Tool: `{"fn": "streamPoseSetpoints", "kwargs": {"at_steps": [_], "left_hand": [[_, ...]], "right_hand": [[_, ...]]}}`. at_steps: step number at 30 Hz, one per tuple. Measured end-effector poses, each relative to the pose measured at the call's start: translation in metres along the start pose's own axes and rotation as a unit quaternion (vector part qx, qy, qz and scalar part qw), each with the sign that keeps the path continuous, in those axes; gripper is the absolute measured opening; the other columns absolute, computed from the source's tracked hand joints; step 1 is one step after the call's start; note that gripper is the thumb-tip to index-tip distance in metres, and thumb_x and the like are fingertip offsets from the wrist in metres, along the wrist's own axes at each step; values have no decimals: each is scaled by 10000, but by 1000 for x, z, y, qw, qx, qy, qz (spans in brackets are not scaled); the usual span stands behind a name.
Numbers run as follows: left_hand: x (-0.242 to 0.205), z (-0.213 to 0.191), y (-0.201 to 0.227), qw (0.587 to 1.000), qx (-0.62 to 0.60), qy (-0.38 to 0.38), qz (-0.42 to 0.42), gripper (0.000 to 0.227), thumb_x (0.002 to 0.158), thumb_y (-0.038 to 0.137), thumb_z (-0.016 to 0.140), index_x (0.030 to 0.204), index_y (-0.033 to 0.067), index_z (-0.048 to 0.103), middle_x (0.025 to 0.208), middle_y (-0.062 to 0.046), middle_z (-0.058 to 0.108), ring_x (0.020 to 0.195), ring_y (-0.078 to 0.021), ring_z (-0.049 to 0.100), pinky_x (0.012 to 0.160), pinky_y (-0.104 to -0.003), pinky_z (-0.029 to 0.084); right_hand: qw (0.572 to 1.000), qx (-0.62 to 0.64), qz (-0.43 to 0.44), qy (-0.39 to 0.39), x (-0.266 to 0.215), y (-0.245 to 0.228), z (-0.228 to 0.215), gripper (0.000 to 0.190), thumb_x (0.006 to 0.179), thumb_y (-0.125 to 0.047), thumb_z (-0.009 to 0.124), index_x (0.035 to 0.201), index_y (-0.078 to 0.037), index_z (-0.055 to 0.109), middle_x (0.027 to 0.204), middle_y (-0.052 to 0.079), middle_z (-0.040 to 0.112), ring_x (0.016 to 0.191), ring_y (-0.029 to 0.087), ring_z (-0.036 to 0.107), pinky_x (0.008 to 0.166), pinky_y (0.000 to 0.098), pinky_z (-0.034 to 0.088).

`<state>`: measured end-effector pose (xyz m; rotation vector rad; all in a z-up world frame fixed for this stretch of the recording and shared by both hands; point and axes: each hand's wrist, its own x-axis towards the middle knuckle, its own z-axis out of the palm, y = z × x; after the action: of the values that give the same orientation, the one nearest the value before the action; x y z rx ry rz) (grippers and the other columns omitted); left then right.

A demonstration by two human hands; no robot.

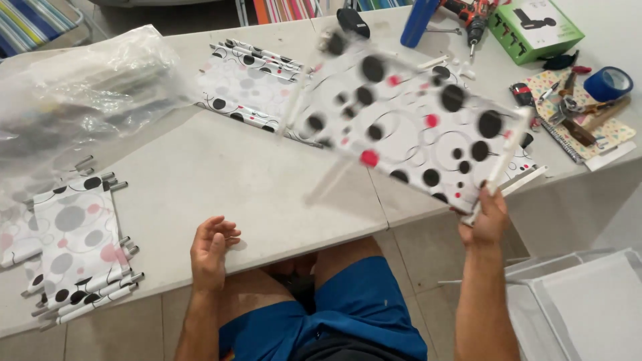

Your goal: Assembling a multi-tier shelving unit by inserting support rods into fabric shelf sleeves and connecting the plastic frame pieces.

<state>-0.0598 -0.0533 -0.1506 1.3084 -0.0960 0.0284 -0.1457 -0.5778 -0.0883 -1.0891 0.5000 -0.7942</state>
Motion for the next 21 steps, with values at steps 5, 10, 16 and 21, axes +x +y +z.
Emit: {"fn": "streamPoseSetpoints", "kwargs": {"at_steps": [5, 10, 16, 21], "left_hand": [[-5, 23, 35, 992, 108, 34, -56, 230, 995, 129, 572, 1206, 53, 624, 1072, -89, 674, 950, -225, 680, 858, -353, 596], [-6, 37, 41, 980, 173, 58, -85, 208, 949, 133, 644, 1141, 60, 676, 1055, -82, 714, 953, -187, 682, 852, -319, 586], [-12, 44, 33, 923, 382, -6, 46, 171, 918, 205, 665, 1043, 100, 717, 1035, -38, 723, 777, -168, 664, 692, -302, 570], [-12, 48, 33, 938, 340, 28, 63, 121, 863, 199, 687, 939, 111, 721, 737, 14, 634, 655, -115, 554, 597, -255, 472]], "right_hand": [[979, -48, -16, 197, 20, -34, -14, 379, 916, -181, 553, 1284, -154, 638, 1169, 87, 740, 909, 256, 743, 531, 312, 622], [969, -41, 26, 243, 56, -21, -21, 300, 960, -203, 563, 1250, -167, 631, 1162, 87, 728, 939, 250, 753, 580, 301, 685], [978, -147, -4, 150, 64, -28, -17, 355, 998, -128, 588, 1345, -58, 560, 1210, 118, 678, 953, 226, 756, 796, 315, 722], [820, -470, -314, 93, 15, -50, 50, 555, 883, -49, 657, 1365, 67, 408, 1282, 264, 498, 1162, 391, 546, 987, 526, 513]]}}
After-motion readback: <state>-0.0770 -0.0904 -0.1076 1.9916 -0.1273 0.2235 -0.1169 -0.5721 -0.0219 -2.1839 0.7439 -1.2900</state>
